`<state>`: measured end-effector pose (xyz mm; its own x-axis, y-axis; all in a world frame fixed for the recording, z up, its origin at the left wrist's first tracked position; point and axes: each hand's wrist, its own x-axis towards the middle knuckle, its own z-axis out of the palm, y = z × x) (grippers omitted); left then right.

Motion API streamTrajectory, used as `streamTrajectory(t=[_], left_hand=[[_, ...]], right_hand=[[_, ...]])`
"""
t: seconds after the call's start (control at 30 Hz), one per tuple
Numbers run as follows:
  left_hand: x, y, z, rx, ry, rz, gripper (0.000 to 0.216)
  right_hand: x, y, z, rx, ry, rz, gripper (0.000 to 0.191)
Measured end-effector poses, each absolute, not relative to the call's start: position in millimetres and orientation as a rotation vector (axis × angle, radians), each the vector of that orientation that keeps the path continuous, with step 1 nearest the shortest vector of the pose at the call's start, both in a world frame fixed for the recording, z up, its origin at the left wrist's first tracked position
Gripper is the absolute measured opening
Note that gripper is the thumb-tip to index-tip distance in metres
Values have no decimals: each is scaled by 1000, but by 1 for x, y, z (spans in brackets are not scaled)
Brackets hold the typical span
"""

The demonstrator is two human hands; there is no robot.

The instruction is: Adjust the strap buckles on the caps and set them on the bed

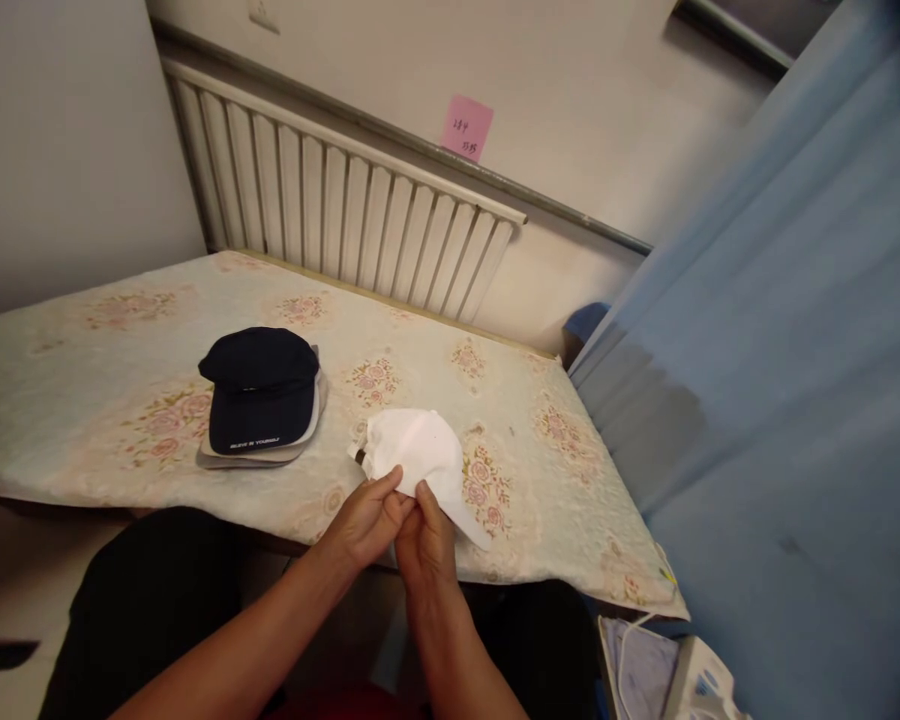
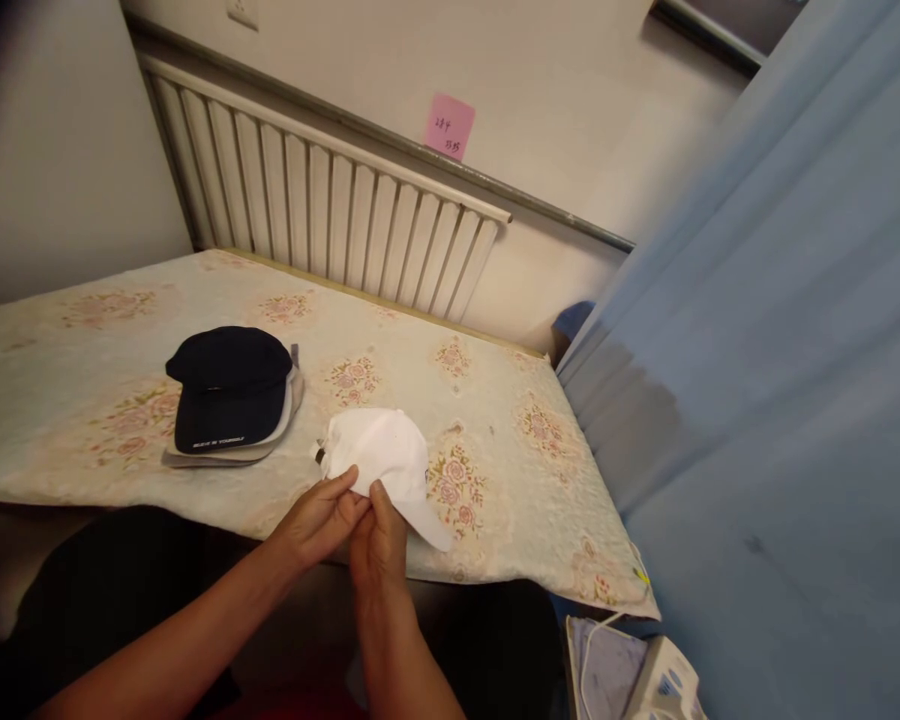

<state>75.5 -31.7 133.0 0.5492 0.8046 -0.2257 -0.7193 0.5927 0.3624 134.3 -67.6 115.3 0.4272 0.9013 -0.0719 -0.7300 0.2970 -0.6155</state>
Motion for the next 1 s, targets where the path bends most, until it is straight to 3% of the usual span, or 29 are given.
streamTrajectory(t=[0.33,0.53,0.73,1.0], left_hand=[[71,-27,136,279,332,1022,50],[63,-34,134,351,123,910,65],[55,-25,131,144,242,963,39],[63,-27,131,167,369,1009,33]], right_hand=[[154,-64,122,-594,-199,1116,52],[162,-63,117,-583,-134,1134,50],[167,-64,115,-582,-142,1130,46],[146,-69,129,-545,-337,1117,58]])
